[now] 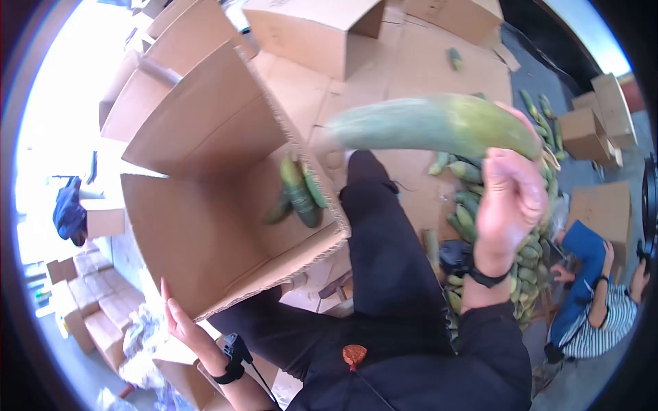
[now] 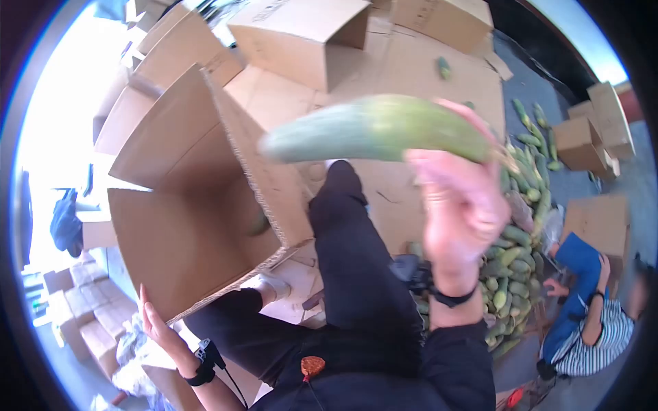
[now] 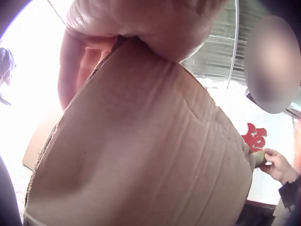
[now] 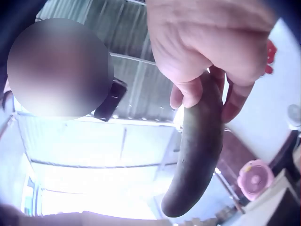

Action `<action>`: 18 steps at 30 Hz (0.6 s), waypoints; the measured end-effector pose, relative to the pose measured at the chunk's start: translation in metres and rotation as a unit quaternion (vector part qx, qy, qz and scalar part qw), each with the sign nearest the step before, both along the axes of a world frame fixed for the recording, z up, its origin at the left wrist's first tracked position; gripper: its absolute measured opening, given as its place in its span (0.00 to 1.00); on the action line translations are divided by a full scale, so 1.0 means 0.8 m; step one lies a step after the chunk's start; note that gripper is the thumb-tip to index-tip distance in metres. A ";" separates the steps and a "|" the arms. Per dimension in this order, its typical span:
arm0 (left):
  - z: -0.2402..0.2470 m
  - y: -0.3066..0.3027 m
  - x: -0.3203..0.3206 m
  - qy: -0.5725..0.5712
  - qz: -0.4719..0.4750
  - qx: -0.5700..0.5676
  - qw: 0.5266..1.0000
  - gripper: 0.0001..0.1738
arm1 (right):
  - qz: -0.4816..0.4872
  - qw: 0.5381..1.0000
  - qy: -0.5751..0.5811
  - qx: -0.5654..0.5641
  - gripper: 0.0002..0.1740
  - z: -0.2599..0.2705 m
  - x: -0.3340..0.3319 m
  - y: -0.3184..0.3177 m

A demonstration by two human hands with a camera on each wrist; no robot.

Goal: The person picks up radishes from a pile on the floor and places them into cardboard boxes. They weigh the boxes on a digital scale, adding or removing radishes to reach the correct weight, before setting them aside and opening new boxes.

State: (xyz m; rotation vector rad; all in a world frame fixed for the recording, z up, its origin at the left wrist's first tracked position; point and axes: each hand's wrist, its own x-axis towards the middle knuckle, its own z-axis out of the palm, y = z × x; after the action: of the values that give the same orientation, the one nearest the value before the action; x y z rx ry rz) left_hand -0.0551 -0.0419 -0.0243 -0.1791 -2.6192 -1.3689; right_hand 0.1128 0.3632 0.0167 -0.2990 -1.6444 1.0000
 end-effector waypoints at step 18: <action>0.000 0.002 -0.002 0.005 0.001 0.007 1.000 0.24 | 0.180 0.893 -0.346 0.226 0.05 -0.018 -0.095 -0.194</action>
State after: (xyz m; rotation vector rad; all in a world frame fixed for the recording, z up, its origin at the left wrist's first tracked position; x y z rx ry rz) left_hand -0.0566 -0.0405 -0.0247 -0.1817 -2.6002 -1.3813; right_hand 0.0365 0.2077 0.0026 -0.0227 -2.6011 0.7736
